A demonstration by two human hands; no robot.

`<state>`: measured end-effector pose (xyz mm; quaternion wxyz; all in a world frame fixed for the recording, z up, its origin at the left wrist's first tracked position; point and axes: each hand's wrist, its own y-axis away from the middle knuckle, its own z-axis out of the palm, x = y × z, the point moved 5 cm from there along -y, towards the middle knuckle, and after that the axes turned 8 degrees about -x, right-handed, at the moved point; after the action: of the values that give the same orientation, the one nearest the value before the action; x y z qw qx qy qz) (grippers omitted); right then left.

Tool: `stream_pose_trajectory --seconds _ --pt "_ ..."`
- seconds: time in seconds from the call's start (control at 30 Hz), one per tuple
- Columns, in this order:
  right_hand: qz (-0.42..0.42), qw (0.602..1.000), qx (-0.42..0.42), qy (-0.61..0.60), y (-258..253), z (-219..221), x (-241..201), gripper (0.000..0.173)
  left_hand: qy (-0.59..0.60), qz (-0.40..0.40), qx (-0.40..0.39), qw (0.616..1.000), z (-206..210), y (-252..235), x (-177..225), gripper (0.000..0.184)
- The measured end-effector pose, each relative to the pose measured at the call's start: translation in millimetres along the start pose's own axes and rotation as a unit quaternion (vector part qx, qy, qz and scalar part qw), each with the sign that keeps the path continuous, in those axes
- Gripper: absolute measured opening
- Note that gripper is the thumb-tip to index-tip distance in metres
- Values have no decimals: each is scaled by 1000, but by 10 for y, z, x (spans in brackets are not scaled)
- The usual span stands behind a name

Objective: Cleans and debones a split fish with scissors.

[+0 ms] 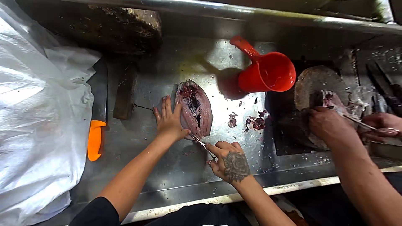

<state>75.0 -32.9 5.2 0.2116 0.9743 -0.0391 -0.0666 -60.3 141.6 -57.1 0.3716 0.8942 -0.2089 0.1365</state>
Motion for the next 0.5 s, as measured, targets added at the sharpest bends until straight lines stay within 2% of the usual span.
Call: stream_pose_trajectory --seconds 0.2,0.37,0.43,0.5 --pt "47 994 -87 37 -44 -156 -88 43 2 -36 -23 999 102 24 117 128" --pt "39 976 -214 17 -279 -356 -284 23 14 -39 -22 999 118 19 137 131" --pt "47 962 -264 -57 -229 -262 -254 30 22 -34 -2 999 151 23 116 132" --pt "74 952 -226 -194 -70 -89 -158 40 28 -21 14 999 163 23 99 134"
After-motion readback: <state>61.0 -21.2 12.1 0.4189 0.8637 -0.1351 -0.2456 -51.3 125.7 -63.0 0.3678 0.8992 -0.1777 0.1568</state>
